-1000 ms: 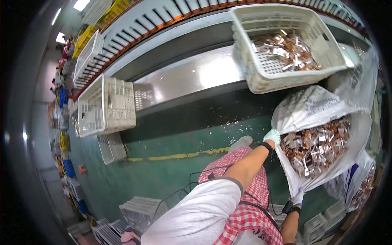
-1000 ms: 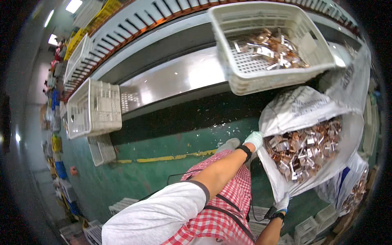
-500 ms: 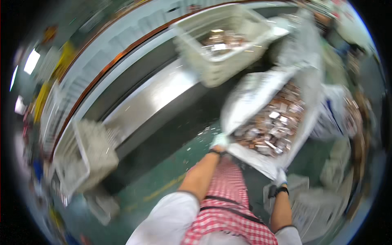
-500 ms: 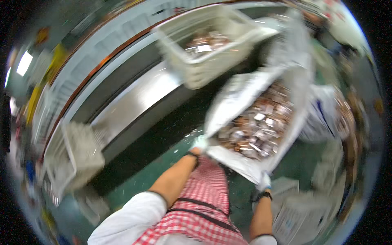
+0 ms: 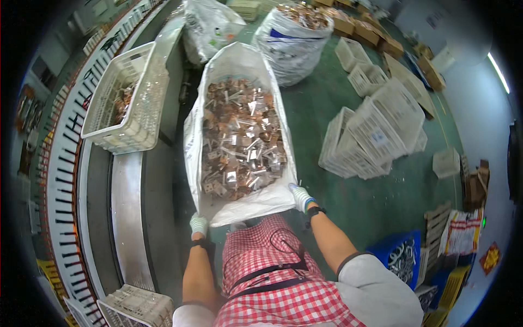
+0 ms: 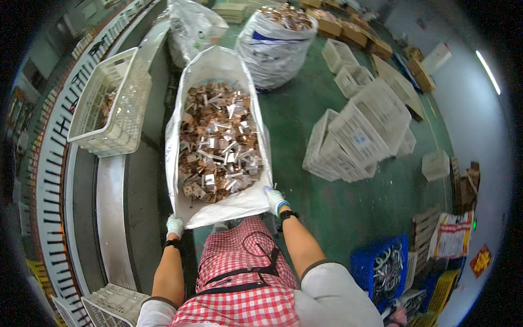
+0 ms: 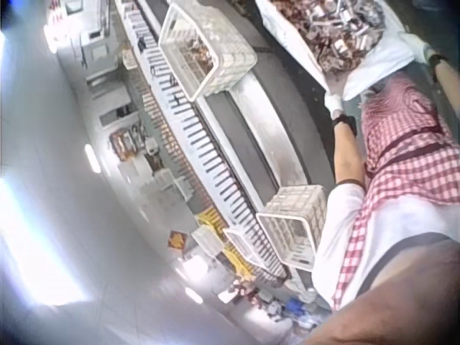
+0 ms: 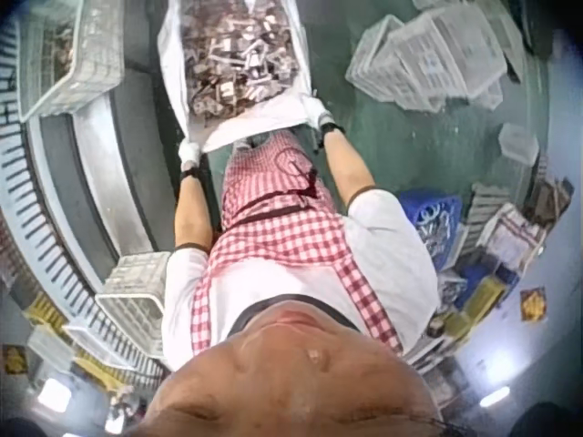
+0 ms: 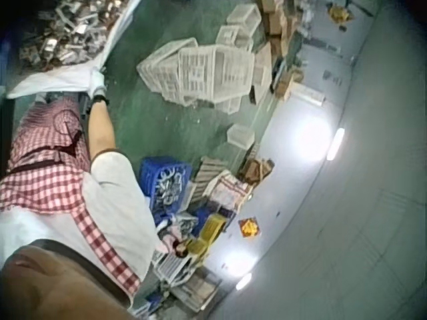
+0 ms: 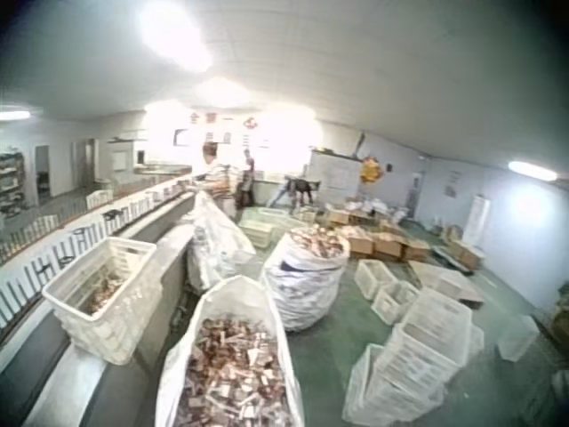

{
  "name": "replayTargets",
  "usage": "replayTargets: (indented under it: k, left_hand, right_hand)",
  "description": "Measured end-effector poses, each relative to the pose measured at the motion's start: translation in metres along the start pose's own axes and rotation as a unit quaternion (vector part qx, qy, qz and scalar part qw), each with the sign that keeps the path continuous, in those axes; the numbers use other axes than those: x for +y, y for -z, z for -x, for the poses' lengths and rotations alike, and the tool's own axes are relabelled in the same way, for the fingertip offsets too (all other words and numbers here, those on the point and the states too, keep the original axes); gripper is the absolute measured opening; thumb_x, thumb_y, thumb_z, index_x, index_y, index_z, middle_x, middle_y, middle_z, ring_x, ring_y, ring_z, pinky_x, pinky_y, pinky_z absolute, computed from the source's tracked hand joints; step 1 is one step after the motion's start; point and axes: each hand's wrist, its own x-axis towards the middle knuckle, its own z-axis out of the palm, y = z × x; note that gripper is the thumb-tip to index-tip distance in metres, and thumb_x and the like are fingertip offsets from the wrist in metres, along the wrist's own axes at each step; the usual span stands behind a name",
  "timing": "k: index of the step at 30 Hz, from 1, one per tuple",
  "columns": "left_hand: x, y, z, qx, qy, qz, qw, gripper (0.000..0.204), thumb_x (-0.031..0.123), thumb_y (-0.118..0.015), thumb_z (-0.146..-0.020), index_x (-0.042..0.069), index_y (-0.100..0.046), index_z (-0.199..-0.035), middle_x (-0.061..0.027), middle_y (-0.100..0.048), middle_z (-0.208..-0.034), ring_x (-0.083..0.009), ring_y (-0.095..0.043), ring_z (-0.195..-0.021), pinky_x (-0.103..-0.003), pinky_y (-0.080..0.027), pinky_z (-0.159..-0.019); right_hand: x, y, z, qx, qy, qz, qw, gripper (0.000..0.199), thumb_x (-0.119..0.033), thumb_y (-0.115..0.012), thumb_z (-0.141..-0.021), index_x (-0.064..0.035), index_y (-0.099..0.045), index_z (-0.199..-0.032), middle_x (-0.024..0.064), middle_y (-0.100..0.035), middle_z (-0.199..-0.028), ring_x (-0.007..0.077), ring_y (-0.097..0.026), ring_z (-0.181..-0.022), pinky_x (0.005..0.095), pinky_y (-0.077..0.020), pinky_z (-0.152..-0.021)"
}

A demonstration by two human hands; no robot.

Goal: Sorting metallic components from a conveyor belt and packing them into large bags.

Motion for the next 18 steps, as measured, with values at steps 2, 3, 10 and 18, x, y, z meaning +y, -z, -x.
replayTargets:
  k: [2,3,10,18]
  left_hand:
    - [0.056,-0.009,0.019,-0.028,-0.028,0.01,0.999,0.02,0.018,-0.057,-0.076,0.002,-0.062,-0.088,-0.0236,-0.064,-0.089,-0.0394,-0.06,-0.089,-0.043,-0.048,-0.077]
    - [0.023,-0.006,0.017,-0.003,-0.04,0.005,0.999,0.022,0.014,-0.054,-0.077,0.002,-0.062,-0.094,-0.0193,-0.064,-0.082,-0.0324,-0.06,-0.075,-0.04,-0.048,-0.068]
    - [0.02,-0.005,0.08,-0.039,-0.058,-0.057,0.996,0.02,0.014,-0.056,-0.077,0.005,-0.067,-0.092,-0.0142,-0.067,-0.081,-0.0274,-0.063,-0.075,-0.036,-0.049,-0.071]
    - [0.03,0.022,0.141,-0.118,-0.063,-0.121,0.984,0.023,0.014,-0.051,-0.079,0.007,-0.066,-0.095,-0.0171,-0.067,-0.078,-0.0293,-0.067,-0.07,-0.038,-0.053,-0.056]
  right_hand:
    - [0.016,0.05,-0.032,0.018,0.017,-0.029,0.999,0.076,-0.054,-0.052,-0.083,-0.0047,-0.035,-0.137,0.0214,-0.038,-0.138,0.0354,-0.035,-0.126,0.0381,-0.0299,-0.103]
    - [0.021,0.039,-0.023,0.005,0.016,-0.031,0.999,0.076,-0.054,-0.052,-0.083,-0.0047,-0.035,-0.137,0.0214,-0.038,-0.138,0.0354,-0.035,-0.126,0.0381,-0.0299,-0.103]
    - [0.0,0.068,0.008,0.063,0.051,0.099,0.992,0.062,-0.047,-0.054,-0.085,0.0002,-0.049,-0.125,0.0161,-0.054,-0.122,0.0245,-0.049,-0.109,0.0351,-0.0372,-0.093]
    - [-0.008,0.08,0.048,0.061,0.055,0.23,0.97,0.063,-0.047,-0.051,-0.086,0.0054,-0.05,-0.122,0.0186,-0.054,-0.121,0.0245,-0.049,-0.111,0.034,-0.0358,-0.095]
